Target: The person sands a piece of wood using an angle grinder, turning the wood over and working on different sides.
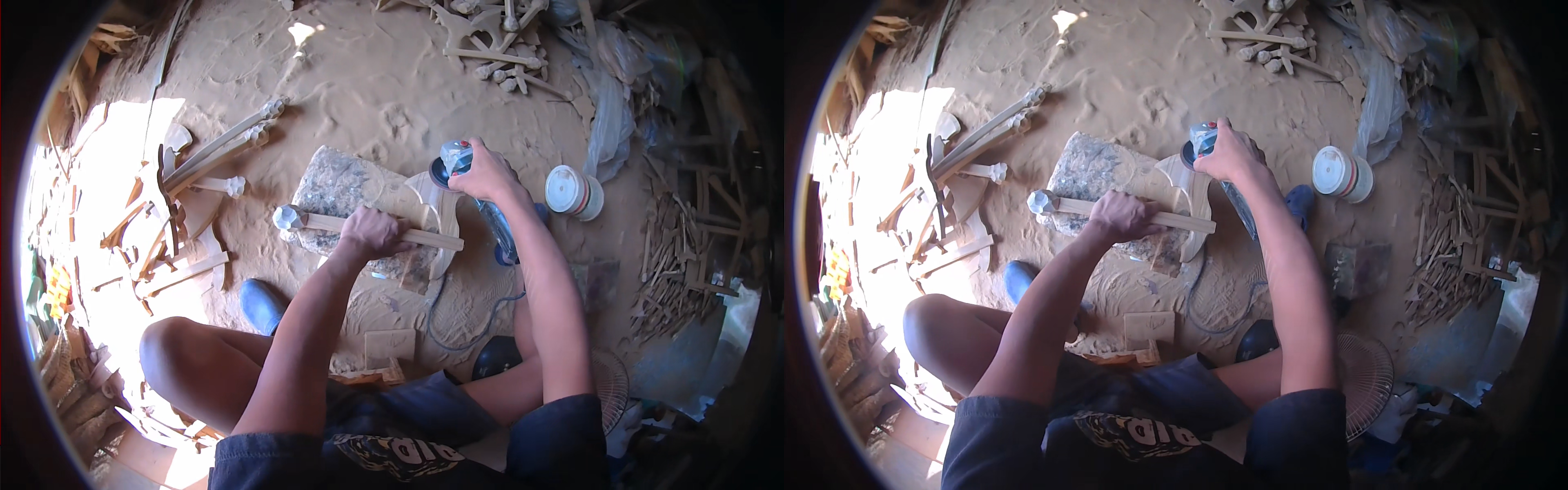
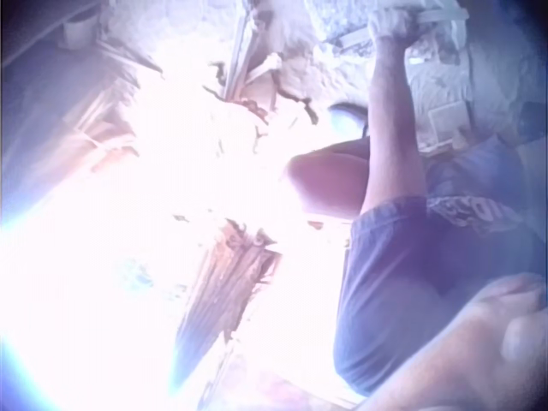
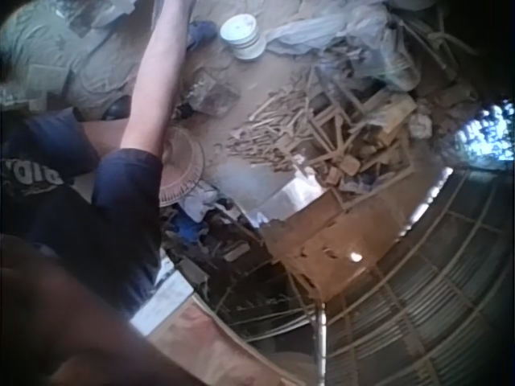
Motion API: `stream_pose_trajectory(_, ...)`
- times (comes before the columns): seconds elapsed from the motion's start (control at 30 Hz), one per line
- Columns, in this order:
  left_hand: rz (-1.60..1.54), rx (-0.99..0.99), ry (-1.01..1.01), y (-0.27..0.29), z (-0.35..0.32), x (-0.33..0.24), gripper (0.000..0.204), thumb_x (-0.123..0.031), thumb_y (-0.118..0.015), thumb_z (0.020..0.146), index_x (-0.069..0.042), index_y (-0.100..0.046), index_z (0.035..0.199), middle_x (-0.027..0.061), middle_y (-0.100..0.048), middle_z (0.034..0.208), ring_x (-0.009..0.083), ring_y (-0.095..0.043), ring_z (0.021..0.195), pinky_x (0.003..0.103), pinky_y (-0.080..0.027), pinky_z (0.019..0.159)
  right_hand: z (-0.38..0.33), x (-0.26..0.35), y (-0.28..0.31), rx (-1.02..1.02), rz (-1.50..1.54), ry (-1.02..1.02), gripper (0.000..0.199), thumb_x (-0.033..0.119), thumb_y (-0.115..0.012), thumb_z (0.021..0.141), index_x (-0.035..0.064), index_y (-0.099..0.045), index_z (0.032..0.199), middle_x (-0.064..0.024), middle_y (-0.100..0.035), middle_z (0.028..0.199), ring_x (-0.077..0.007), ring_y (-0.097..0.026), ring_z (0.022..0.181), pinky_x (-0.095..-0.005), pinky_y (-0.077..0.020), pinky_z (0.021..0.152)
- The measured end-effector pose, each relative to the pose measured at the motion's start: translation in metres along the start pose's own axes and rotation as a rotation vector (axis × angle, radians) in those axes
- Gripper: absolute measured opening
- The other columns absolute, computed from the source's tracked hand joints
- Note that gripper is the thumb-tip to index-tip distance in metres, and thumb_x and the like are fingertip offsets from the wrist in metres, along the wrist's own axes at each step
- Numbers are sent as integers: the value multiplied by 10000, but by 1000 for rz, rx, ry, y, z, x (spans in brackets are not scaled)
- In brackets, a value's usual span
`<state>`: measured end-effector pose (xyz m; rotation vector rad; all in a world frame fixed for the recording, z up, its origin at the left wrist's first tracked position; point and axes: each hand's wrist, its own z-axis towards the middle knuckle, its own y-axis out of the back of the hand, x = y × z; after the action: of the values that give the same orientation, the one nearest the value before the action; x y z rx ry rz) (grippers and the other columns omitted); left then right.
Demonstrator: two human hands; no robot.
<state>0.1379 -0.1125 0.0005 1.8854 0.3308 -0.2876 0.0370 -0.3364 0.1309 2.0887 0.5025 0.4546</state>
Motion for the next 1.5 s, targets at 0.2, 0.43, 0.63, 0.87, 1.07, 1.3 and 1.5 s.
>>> stream_pose_trajectory(0.2, -22, 94, 31, 16, 4, -12, 562, -744, -569, 1007, -364, -685, 1404, 40, -818, 1023, 275, -801, 960, 450, -608, 817, 15, -60, -5, -67, 70, -119, 966, 340, -829, 733, 95, -441, 1584, -233, -665, 1461, -412, -656, 1352, -514, -529, 1139)
stream_pose_trajectory(0.43, 16, -80, -46, -4, 1, -6, 568, -752, -573, 998, -293, -717, 1299, 48, -796, 873, 284, -783, 770, 446, -596, 656, -11, -114, -15, -147, 228, -313, 944, 358, -825, 749, 46, -458, 1561, -268, -688, 1401, -428, -673, 1315, -499, -545, 1103)
stream_pose_trajectory(0.63, 56, -18, -38, 5, 6, -17, 643, -812, -490, 1004, -272, -726, 1261, 79, -796, 900, 300, -785, 832, 469, -595, 710, -116, -153, -69, -538, 966, -149, 900, 267, -906, 781, -19, -476, 1517, -219, -716, 1247, -328, -724, 1128, -424, -563, 995)
stream_pose_trajectory(0.87, 95, -398, 75, -3, -35, 10, 557, -657, -569, 998, -166, -769, 1166, 103, -719, 1177, 314, -669, 1146, 525, -399, 1118, -229, -128, -161, -249, 1907, -136, 504, 208, -799, 948, 34, -567, 1361, -147, -713, 1061, -255, -731, 837, -438, -635, 744)
stream_pose_trajectory(1.07, -883, -642, 1283, -18, 5, -102, 979, -492, -848, 843, -55, -379, 1584, 337, -352, 1581, 477, -371, 1459, 579, -345, 1210, -285, -161, -220, -230, 2293, -58, 472, 405, -677, 1032, 46, -573, 1320, -163, -695, 1104, -320, -710, 898, -478, -628, 793)
stream_pose_trajectory(1.3, -792, -876, 936, -24, 19, 46, 698, -158, -752, 900, -80, -386, 1488, 204, -628, 1274, 300, -688, 1011, 460, -585, 929, -303, -112, -229, -116, 2371, 184, 477, 398, -660, 1029, 57, -539, 1339, -144, -675, 1151, -315, -684, 989, -477, -599, 879)
stream_pose_trajectory(1.5, -1662, -1095, 26, 76, 11, -43, 286, 58, -549, 782, -80, -499, 1028, 39, -575, 791, 119, -527, 540, 272, -426, 457, -313, -147, -234, -239, 2495, 112, 532, 412, -662, 1023, 63, -543, 1408, -153, -672, 1140, -312, -684, 993, -457, -591, 908)
